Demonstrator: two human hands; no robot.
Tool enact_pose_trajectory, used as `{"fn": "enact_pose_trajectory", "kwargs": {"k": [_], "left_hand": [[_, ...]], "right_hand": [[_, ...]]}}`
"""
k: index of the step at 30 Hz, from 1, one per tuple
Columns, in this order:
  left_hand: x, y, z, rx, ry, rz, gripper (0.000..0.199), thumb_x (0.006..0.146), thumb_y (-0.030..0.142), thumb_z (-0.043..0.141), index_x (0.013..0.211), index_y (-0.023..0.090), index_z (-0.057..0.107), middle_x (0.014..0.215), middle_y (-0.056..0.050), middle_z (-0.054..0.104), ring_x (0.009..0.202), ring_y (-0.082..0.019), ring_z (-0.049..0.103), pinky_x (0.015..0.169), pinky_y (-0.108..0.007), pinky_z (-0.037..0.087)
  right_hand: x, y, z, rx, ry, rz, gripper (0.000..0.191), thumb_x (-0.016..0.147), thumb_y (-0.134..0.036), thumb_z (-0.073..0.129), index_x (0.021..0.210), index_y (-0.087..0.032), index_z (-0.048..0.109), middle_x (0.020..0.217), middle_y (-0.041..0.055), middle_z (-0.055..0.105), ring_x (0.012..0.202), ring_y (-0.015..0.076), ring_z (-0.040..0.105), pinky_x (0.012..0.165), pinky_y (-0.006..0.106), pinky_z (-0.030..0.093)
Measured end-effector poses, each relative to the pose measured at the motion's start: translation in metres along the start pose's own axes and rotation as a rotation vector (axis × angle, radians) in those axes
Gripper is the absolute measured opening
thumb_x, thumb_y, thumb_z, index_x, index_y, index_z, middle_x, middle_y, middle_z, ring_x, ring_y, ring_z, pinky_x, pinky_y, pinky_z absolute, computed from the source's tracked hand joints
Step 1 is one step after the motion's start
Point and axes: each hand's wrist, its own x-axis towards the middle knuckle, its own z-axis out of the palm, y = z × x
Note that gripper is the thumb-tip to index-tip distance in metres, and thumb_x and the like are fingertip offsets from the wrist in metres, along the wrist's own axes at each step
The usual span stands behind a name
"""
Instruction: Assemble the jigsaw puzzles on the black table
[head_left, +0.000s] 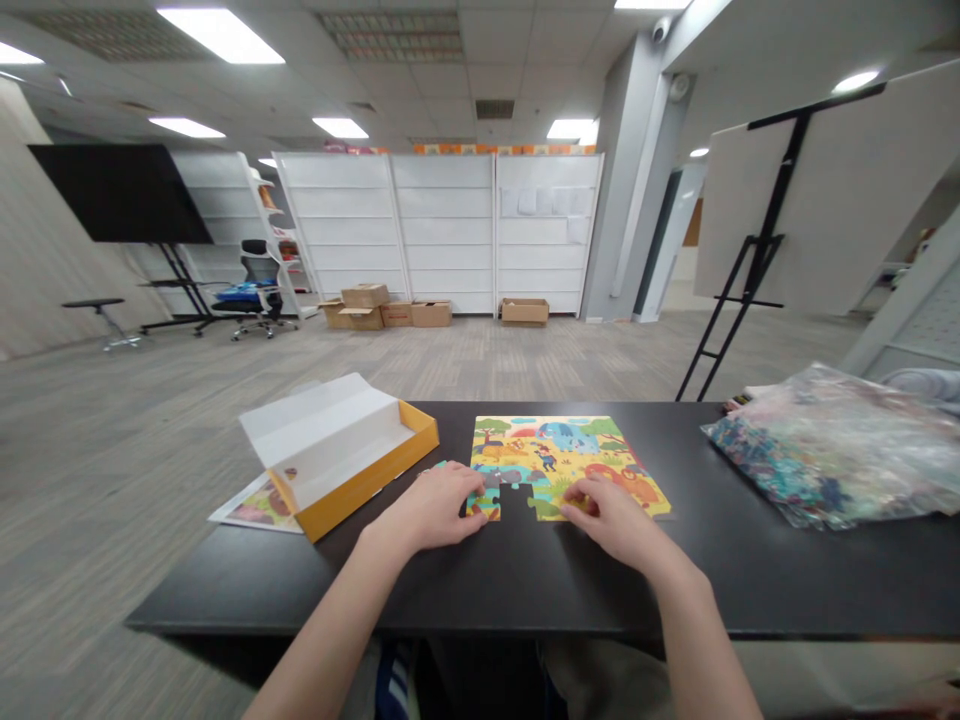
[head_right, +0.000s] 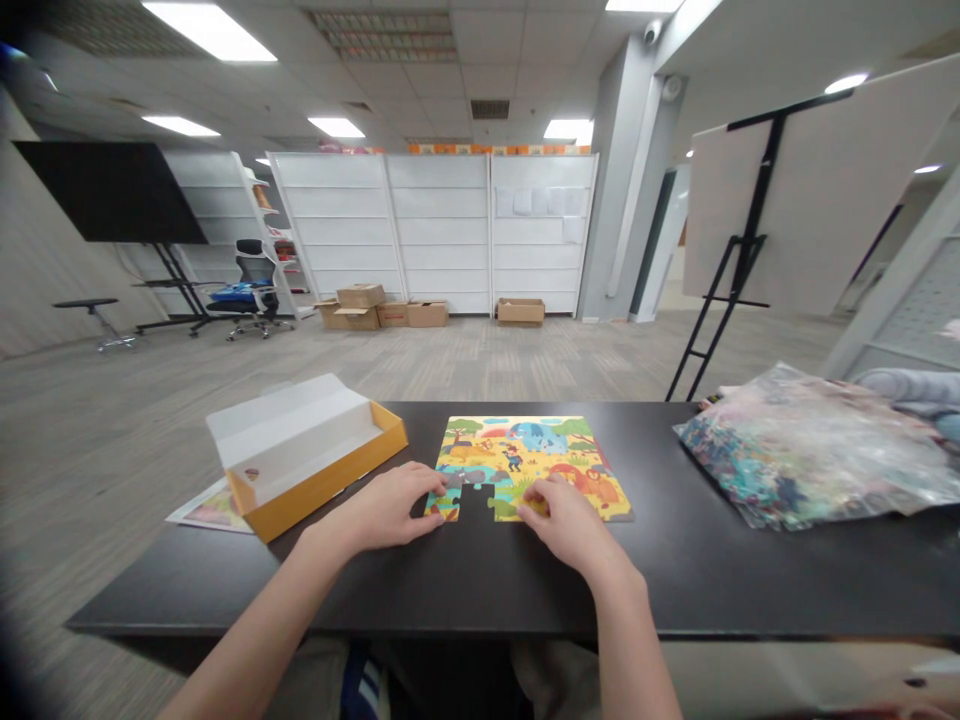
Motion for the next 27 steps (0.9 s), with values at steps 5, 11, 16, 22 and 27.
{"fn": "enact_pose_trajectory", "kwargs": {"k": [5, 11, 16, 22, 27], "left_hand": [[0.001, 0.0, -0.004, 0.019, -0.024, 0.005, 0.027, 0.083, 0.039, 0.063, 0.104, 0.025, 0.071, 0.115, -0.009, 0.072, 0.115, -0.031, 0.062, 0.097, -0.04, 0.049], [-0.014, -0.026, -0.039, -0.015, 0.001, -0.172, 0.04, 0.088, 0.035, 0.053, 0.121, 0.02, 0.069, 0.135, -0.012, 0.064, 0.125, -0.031, 0.059, 0.107, -0.04, 0.043], [-0.021, -0.039, -0.041, 0.041, -0.056, -0.323, 0.044, 0.079, 0.037, 0.064, 0.119, 0.02, 0.068, 0.124, -0.012, 0.07, 0.115, -0.033, 0.065, 0.097, -0.038, 0.048], [-0.01, -0.045, -0.013, 0.132, -0.03, -0.334, 0.039, 0.082, 0.039, 0.064, 0.113, 0.017, 0.067, 0.119, -0.016, 0.07, 0.112, -0.033, 0.065, 0.093, -0.038, 0.048], [-0.01, -0.044, -0.018, 0.143, -0.008, -0.361, 0.035, 0.074, 0.037, 0.069, 0.103, 0.018, 0.066, 0.103, -0.012, 0.072, 0.096, -0.031, 0.069, 0.081, -0.036, 0.05]], "right_hand": [[0.001, 0.003, 0.002, -0.003, -0.01, -0.005, 0.022, 0.09, -0.035, 0.058, 0.094, -0.017, 0.07, 0.095, 0.0092, 0.069, 0.081, 0.0211, 0.063, 0.07, 0.031, 0.045], [0.0, 0.004, 0.001, -0.013, -0.012, -0.007, 0.022, 0.09, -0.036, 0.057, 0.093, -0.018, 0.069, 0.096, 0.0092, 0.069, 0.082, 0.0212, 0.063, 0.07, 0.031, 0.045], [0.001, 0.002, 0.001, -0.02, -0.012, 0.006, 0.023, 0.091, -0.036, 0.057, 0.093, -0.017, 0.069, 0.097, 0.0098, 0.07, 0.083, 0.0218, 0.063, 0.07, 0.031, 0.044], [0.0, 0.002, 0.001, 0.001, -0.018, -0.005, 0.023, 0.091, -0.035, 0.057, 0.094, -0.016, 0.069, 0.096, 0.0098, 0.069, 0.081, 0.0211, 0.063, 0.07, 0.031, 0.044], [0.001, 0.002, 0.002, -0.002, -0.018, 0.013, 0.022, 0.09, -0.035, 0.057, 0.093, -0.016, 0.069, 0.093, 0.0092, 0.068, 0.081, 0.021, 0.062, 0.068, 0.03, 0.042]]}}
